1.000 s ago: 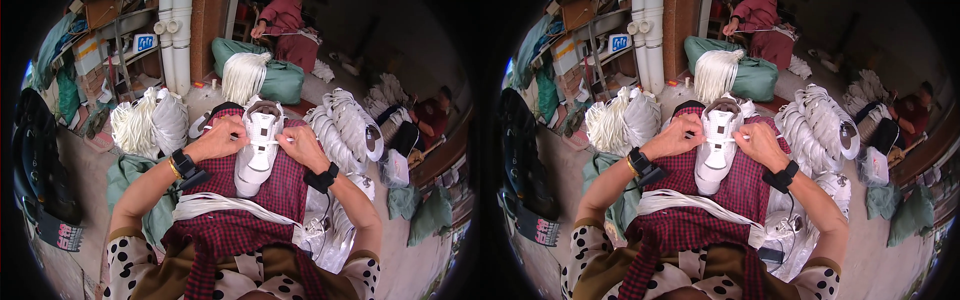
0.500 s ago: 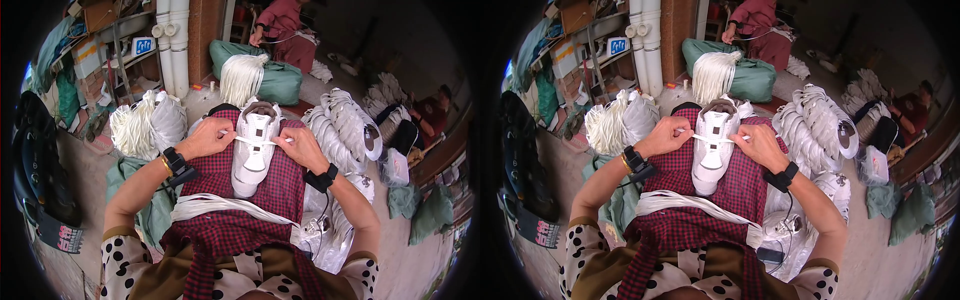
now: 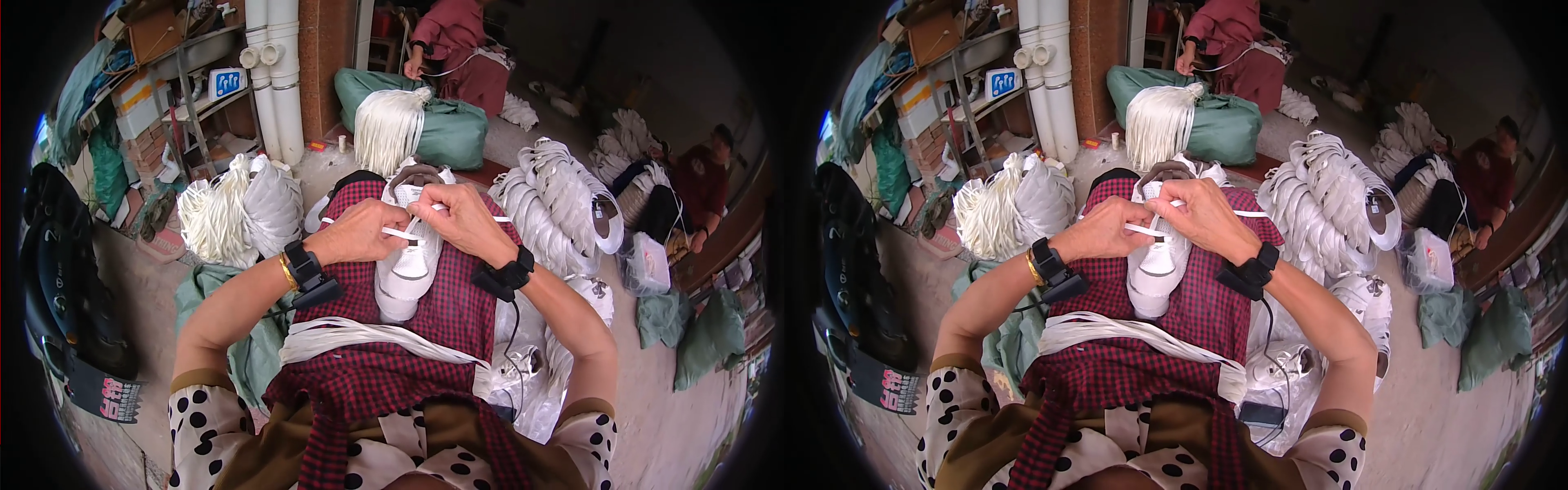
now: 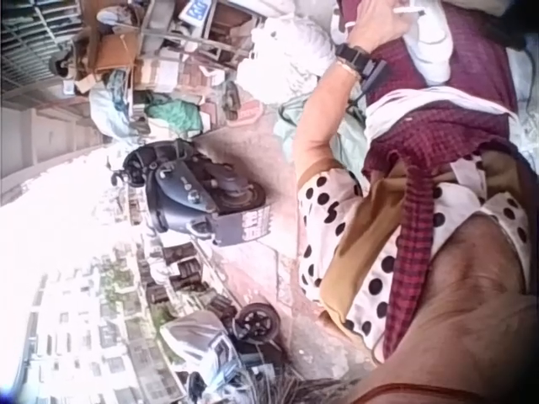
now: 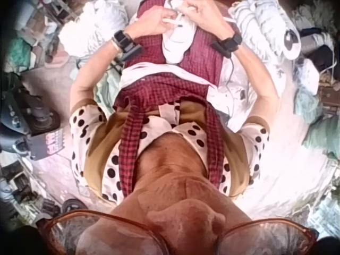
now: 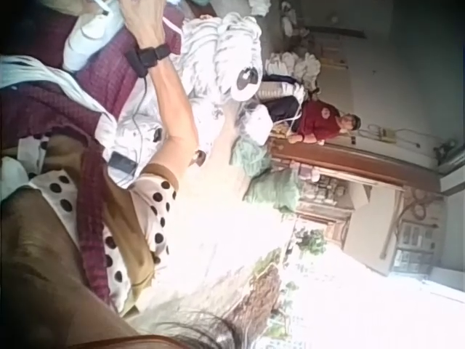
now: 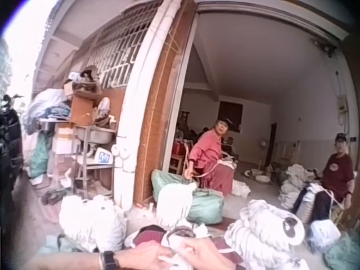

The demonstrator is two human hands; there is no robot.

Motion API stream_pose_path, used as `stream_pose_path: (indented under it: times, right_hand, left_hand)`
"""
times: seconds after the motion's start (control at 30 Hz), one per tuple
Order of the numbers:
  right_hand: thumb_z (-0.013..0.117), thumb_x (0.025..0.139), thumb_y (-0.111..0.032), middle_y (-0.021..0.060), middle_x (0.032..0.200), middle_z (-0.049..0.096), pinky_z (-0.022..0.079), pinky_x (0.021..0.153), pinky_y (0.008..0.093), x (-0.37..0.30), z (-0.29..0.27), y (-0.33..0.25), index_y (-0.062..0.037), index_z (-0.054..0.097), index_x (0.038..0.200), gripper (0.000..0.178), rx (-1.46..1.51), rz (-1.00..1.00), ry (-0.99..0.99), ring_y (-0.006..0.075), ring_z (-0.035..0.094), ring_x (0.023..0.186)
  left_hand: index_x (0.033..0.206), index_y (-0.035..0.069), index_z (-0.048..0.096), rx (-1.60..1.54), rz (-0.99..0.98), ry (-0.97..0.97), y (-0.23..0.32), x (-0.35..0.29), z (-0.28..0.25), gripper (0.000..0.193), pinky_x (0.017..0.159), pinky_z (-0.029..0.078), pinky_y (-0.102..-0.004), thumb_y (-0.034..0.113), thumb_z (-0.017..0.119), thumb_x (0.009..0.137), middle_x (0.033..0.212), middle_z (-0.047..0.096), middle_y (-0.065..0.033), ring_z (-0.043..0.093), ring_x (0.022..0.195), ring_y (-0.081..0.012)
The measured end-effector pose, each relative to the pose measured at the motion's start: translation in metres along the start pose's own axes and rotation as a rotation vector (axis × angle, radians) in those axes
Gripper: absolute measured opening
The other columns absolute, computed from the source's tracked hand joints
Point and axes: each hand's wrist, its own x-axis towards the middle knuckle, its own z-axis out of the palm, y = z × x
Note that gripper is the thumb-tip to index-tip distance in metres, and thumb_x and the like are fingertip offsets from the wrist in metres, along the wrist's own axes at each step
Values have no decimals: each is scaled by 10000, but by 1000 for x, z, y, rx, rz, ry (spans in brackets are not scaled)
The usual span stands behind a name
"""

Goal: The person is threading shoelaces through the eyelets of white sneakers as part of a manufacturing process.

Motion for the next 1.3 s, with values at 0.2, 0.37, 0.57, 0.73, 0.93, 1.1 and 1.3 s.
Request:
stream_pose_path:
  times: [0.2,0.37,0.57,0.73,0.93,1.1,1.3]
  right_hand:
    - [673,903,-271,107,601,570,432,545,346,-6,7,12,12,654,764,316,115,92,-11,159,516,553]
    - [716,851,-266,104,574,585,443,545,339,-11,0,16,19,659,705,325,104,219,0,138,533,542]
    - [753,851,-253,100,617,612,463,562,346,-31,-15,34,24,672,726,314,-133,269,17,142,565,571]
    - [746,854,-273,158,627,592,496,591,363,-33,-10,40,31,674,737,333,-222,224,-9,233,603,562]
    - [744,820,-296,154,709,634,456,579,422,-54,-28,28,-44,621,890,289,-186,129,-63,327,629,629]
    - [587,953,-220,150,804,621,490,596,480,-73,-18,54,-58,563,944,164,-406,-224,-62,377,632,706]
    - [572,921,-181,124,797,585,493,602,485,-107,-72,60,-66,521,945,128,-586,-188,-111,366,627,690]
  left_hand:
    - [936,-9,643,-74,-44,-93,-2,-8,0,159,680,502,-370,101,704,839,755,646,-159,641,692,-253]
    - [977,-21,625,-164,-60,-200,-5,-9,-7,166,725,511,-332,81,701,869,835,670,-108,630,770,-154]
    - [944,6,687,-144,-41,59,-1,-18,-8,133,699,560,-284,115,716,875,860,708,-64,654,798,-111]
    - [900,-10,670,-172,-53,201,-23,-25,-17,123,657,547,-268,109,698,886,832,702,-48,623,757,-92]
    - [1016,65,633,291,177,250,-43,-45,-31,300,660,525,-424,285,744,846,894,674,-124,655,762,-353]
    - [989,72,624,630,251,225,-79,-87,-59,130,590,472,-456,120,662,874,805,555,-120,598,683,-358]
    - [981,5,585,706,54,373,-97,-134,-143,87,642,450,-489,3,550,901,836,541,-200,567,746,-436]
